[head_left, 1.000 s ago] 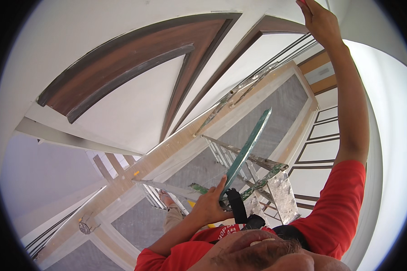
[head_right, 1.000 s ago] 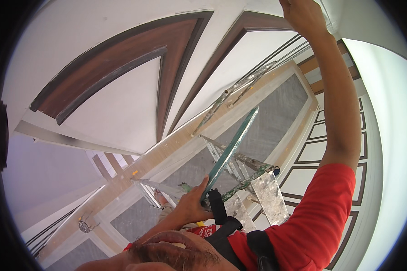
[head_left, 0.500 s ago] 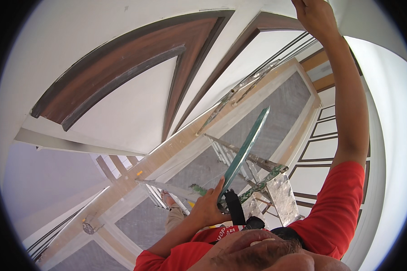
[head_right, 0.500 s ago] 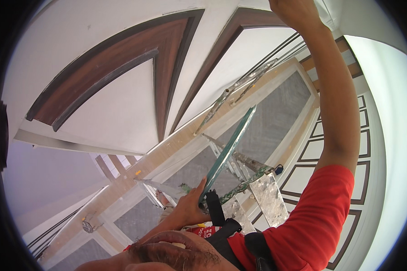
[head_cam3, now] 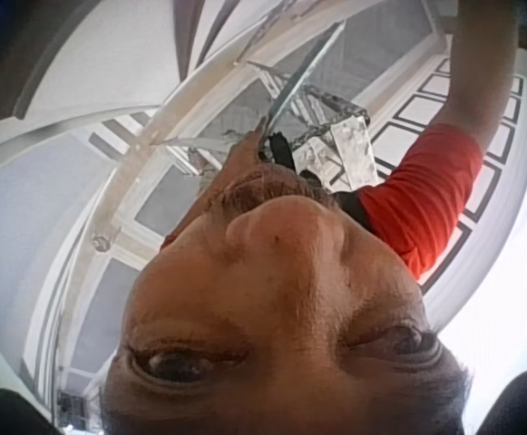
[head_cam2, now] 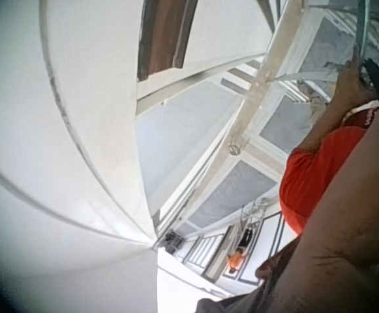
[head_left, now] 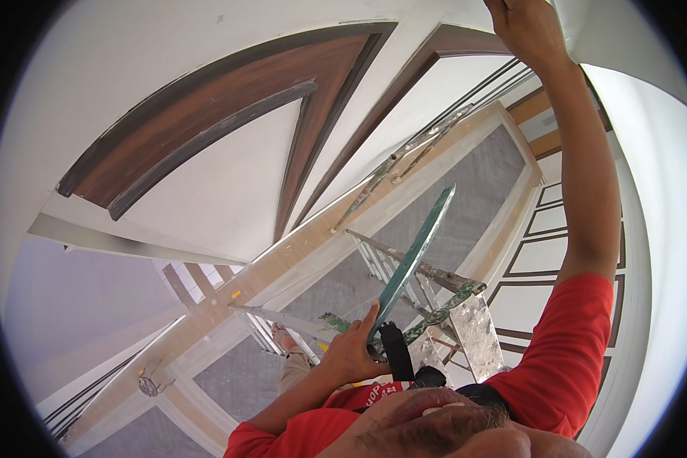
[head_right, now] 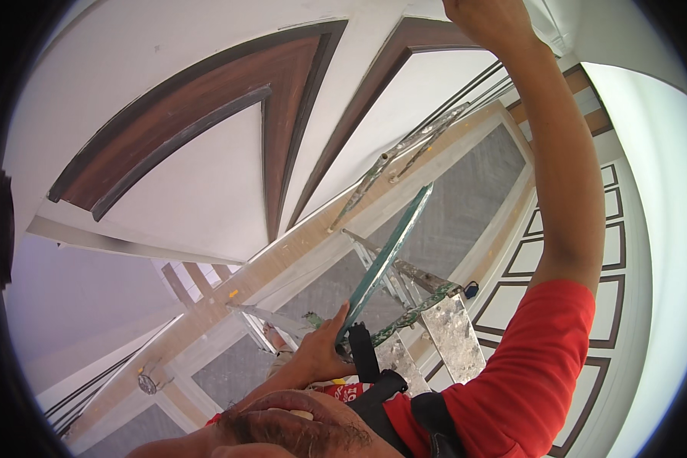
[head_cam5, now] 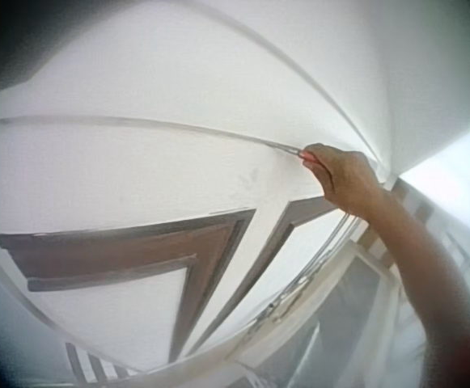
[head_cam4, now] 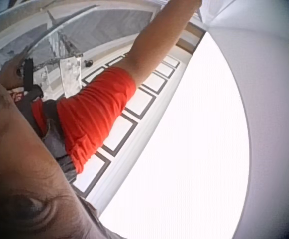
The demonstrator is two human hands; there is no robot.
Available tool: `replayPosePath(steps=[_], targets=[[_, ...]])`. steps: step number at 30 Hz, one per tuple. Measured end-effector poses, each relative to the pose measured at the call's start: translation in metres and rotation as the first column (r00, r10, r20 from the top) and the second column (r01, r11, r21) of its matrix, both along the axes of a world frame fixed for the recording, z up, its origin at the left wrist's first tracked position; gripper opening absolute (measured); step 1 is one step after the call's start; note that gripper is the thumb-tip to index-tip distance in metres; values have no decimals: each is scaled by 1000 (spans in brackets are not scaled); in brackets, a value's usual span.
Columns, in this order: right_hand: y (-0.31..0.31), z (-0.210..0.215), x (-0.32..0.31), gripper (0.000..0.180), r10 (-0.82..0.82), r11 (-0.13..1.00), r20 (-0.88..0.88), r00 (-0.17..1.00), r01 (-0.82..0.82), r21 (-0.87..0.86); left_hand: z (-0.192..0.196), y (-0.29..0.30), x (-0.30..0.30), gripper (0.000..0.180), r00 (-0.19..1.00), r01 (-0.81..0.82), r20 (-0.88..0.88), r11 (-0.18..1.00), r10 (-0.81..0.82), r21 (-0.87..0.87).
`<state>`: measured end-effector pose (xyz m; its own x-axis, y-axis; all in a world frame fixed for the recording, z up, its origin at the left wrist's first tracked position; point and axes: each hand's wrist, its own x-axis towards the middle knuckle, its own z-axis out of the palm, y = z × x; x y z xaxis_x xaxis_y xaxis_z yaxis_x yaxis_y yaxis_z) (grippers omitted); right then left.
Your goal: The person positions a green strip of molding against the top of a door frame and uses a red utility knife to trim the excess length. The person then scrapes the surface of the molding with the knife to smooth it.
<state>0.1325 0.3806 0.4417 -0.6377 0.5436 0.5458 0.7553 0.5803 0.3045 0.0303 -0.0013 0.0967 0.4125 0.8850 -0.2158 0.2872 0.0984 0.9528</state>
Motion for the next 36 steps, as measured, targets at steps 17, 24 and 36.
replayPosePath(steps=[17,24,36], targets=[[8,0,20,26,-22,999,24,999,22,27,1,1,1,130,1000,16,-13,1000,-16,6],[35,4,76,27,-314,949,63,947,312,44,3,1,1,130,1000,21,6,1000,-21,6],[40,-4,101,29,-331,941,-3,944,330,71,0,-5,0,127,999,28,36,999,-26,-39]])
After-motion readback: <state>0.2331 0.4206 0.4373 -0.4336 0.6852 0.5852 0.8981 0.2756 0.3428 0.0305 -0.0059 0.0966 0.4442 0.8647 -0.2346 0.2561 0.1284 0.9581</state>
